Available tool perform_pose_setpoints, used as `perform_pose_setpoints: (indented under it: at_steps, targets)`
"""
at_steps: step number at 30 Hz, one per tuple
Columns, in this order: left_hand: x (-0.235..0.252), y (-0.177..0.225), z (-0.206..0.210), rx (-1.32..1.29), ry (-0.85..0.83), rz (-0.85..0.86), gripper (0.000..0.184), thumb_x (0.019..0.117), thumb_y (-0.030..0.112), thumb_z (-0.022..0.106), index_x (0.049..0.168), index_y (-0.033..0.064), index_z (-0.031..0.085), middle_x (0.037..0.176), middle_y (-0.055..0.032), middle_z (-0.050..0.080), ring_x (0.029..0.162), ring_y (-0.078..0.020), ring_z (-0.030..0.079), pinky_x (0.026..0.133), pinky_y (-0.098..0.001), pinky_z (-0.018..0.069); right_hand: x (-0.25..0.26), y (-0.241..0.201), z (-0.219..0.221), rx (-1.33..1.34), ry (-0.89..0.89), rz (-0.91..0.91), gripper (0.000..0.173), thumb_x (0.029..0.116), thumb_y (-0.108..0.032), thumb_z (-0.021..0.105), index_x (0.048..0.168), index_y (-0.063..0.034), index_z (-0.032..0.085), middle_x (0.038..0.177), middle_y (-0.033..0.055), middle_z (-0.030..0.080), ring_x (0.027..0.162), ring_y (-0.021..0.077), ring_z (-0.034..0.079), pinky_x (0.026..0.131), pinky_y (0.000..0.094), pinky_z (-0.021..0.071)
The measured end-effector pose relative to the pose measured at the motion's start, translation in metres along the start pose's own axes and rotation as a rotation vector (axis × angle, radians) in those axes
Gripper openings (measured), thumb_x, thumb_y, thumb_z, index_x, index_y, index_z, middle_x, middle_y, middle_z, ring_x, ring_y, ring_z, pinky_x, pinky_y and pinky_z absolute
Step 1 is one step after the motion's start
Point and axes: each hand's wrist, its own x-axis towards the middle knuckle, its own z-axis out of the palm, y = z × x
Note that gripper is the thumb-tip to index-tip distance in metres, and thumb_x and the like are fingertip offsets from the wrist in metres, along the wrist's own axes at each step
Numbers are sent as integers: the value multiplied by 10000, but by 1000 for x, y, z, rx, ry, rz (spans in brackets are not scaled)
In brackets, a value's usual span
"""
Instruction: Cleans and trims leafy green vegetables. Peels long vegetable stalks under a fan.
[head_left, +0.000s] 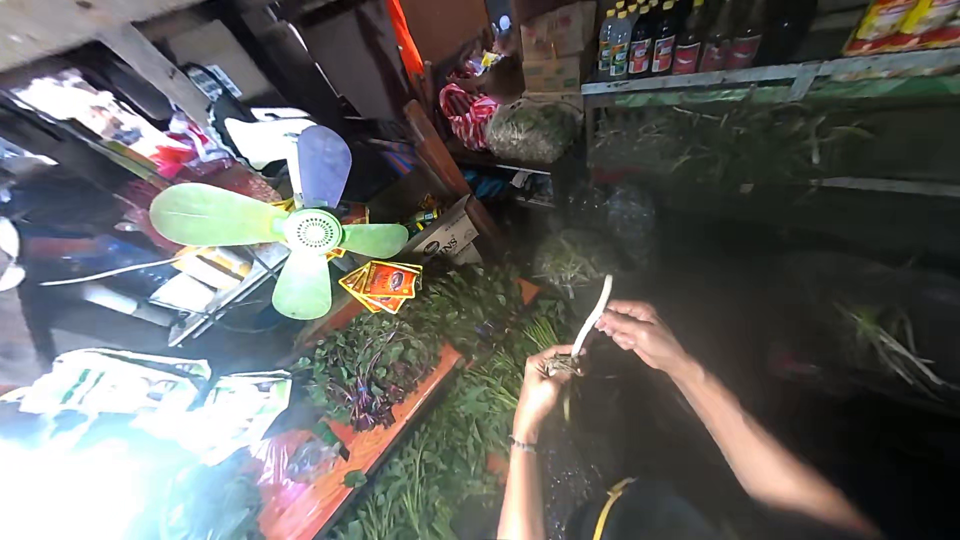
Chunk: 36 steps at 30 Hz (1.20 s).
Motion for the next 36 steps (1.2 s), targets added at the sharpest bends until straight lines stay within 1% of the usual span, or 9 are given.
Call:
perform_pose_setpoints:
  at_steps: [13,15,17,21,24,28,30,32,36]
  targets:
    - [-20,1,2,46,44,-21,309,820,-121,534,1069,-58,705,936,-19,738,810,-19,677,784,-217,575,12,-33,-31,432,348,-68,409,1104,-152,240,916,-137,603,678,-100,563,458,-43,381,442,97,334]
    - [-22,0,0,73,101,-40,300,808,-128,551,1053,-54,709,922,-26,740,809,-23,681,784,-219,577,13,-33,-44,315,309,-208,403,1006,-84,284,940,-144,678,730,-131,626,453,-60,386,443,102,331]
    - [-22,0,2,129,162,-65,262,808,-109,589,1024,-38,718,887,-17,736,797,-20,679,774,-220,575,13,-31,-48,262,256,-283,369,909,-48,372,797,-202,687,887,-116,728,455,-71,402,434,105,332]
    - [-18,-1,10,293,250,-92,212,814,-48,667,1004,6,745,886,-23,749,800,-39,690,775,-254,578,9,-19,-33,235,192,-177,226,773,3,524,709,-184,633,690,-57,679,429,-34,428,397,132,329]
    - [-23,-2,20,396,278,-98,198,842,-19,668,1020,9,751,899,-47,755,819,-85,707,798,-316,590,-2,3,-18,285,60,-80,199,847,-39,455,897,-198,565,683,-83,612,437,-29,425,393,129,334]
    - [-27,3,24,494,304,-81,197,836,-25,665,1017,-21,742,892,-107,748,815,-185,717,788,-409,593,-4,16,12,305,169,61,306,991,-159,439,739,-278,566,488,-143,443,397,-31,370,393,144,317]
    - [-29,2,24,532,271,-103,208,854,-30,676,1052,-44,739,939,-164,750,861,-262,727,832,-468,582,-2,22,15,151,161,57,139,984,-63,474,979,-178,552,533,-109,470,393,-23,366,377,144,313]
    - [-29,0,26,577,249,-90,219,865,-15,681,1074,-47,738,972,-192,749,894,-302,731,856,-505,576,0,23,14,20,94,63,252,1021,-25,400,1215,-80,552,669,-79,604,410,-33,387,382,131,320]
    - [-30,-7,28,610,254,-78,242,874,11,685,1104,-43,737,1012,-212,747,931,-338,730,880,-537,562,6,22,13,-39,100,82,323,992,14,316,1027,-32,633,724,-96,607,426,-41,366,403,129,320]
